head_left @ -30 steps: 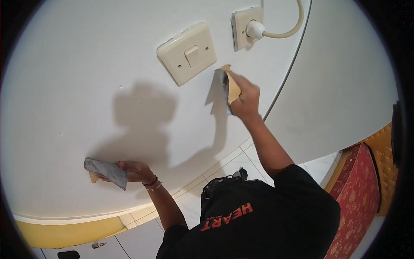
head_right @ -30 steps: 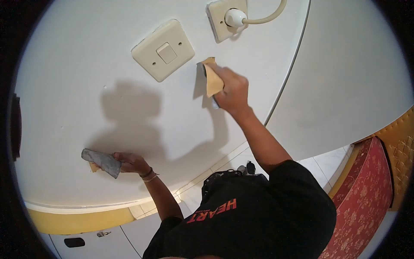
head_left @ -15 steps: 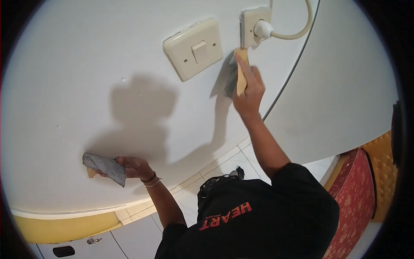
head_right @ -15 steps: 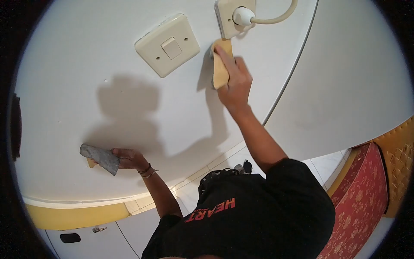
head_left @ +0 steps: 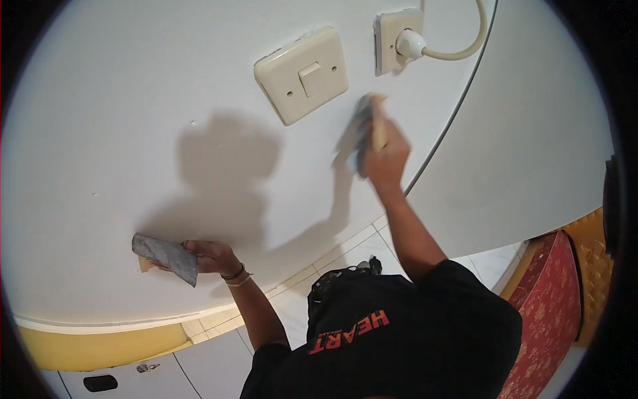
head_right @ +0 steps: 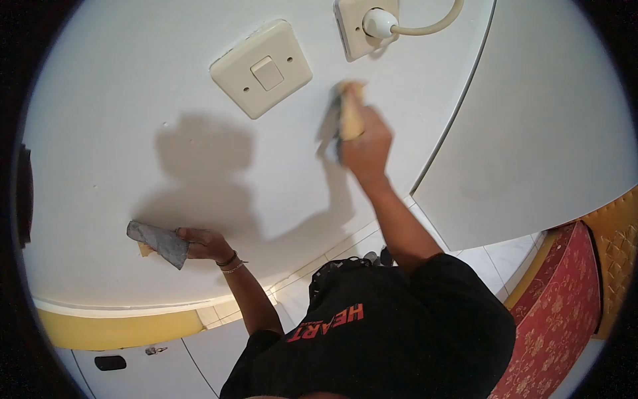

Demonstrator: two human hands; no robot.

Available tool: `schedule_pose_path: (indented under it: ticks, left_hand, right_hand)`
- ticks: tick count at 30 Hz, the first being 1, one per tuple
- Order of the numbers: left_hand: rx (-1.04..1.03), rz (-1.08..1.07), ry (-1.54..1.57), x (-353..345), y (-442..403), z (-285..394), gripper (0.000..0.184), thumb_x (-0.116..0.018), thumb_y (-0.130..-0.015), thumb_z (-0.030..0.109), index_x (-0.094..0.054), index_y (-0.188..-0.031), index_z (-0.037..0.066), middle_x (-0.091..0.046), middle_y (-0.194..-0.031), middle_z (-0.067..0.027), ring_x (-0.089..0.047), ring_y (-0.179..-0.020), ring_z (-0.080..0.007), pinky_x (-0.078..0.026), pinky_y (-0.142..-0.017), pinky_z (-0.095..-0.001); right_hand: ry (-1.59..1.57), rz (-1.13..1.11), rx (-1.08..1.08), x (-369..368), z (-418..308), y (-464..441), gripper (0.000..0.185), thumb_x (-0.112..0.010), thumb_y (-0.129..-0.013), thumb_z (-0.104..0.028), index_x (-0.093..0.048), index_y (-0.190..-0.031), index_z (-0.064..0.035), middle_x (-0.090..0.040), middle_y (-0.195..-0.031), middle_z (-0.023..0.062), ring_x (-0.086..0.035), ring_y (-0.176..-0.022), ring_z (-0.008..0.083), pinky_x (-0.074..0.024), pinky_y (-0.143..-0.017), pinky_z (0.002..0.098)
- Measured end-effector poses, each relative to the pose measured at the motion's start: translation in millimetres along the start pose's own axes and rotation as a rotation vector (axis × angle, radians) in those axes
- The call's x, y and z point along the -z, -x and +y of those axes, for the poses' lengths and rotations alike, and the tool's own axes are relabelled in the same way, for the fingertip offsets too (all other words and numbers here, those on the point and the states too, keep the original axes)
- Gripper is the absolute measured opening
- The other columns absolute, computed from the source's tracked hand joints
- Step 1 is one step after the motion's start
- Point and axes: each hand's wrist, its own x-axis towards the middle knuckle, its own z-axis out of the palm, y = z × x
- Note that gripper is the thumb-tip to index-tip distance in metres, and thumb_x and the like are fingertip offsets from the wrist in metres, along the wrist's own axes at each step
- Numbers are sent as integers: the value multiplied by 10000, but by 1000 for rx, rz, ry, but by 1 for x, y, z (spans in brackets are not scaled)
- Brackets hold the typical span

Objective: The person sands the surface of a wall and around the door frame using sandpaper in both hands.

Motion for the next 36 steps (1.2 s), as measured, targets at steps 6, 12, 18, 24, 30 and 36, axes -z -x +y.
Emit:
schedule_pose_path:
  ticks: [6, 12, 18, 24, 30, 36]
  left_hand:
    - [-39, 6, -4, -3, -4, 16, 541, -393, -952, 216, -175, -1304, -132, -338, -1285, -275, -462, -1101, -289, -410, -885, -357]
    - [69, 10, 118, -1, 1, 4, 546, -385, -950, 188, -129, -1334, -104, -279, -1336, -260, -428, -1142, -300, -372, -936, -367]
    - [65, -4, 47, 0, -1, 4, 557, -400, -945, 185, -126, -1340, -96, -266, -1342, -256, -414, -1156, -296, -381, -934, -372]
    - [113, -23, 74, -1, -1, 17, 579, -407, -945, 218, -132, -1332, -114, -263, -1349, -271, -367, -1205, -327, -338, -974, -395]
    - [42, 4, -82, 3, 0, 12, 560, -383, -949, 232, -155, -1334, -105, -244, -1369, -255, -319, -1235, -342, -279, -1000, -425]
    - [-84, -3, -247, 5, -2, 4, 541, -353, -954, 250, -184, -1336, -94, -220, -1394, -237, -261, -1270, -360, -208, -1031, -461]
  right_hand:
    - [-19, 86, -153, 2, -3, -34, 220, -484, -843, -85, -584, -1020, 1, -576, -716, 124, -526, -639, 204, -434, -655, 280]
    - [-115, -57, -219, 13, -12, -19, 254, -521, -831, -128, -592, -1041, -4, -574, -705, 109, -501, -612, 184, -434, -635, 277]
    - [-62, -77, -205, -12, -11, 7, 236, -510, -897, -192, -560, -801, 18, -521, -630, 146, -441, -525, 197, -402, -538, 310]
    - [-322, 65, -393, -4, -10, 6, 262, -533, -893, -185, -574, -771, 44, -527, -609, 33, -445, -548, 117, -376, -513, 278]
    - [-151, -232, -7, -24, -33, 42, 268, -534, -751, -9, -576, -1015, -27, -514, -626, 156, -476, -537, 268, -420, -579, 296]
    - [-421, -20, -422, -11, -9, 15, 302, -456, -660, 81, -585, -931, 43, -536, -635, 165, -510, -537, 273, -457, -581, 294]
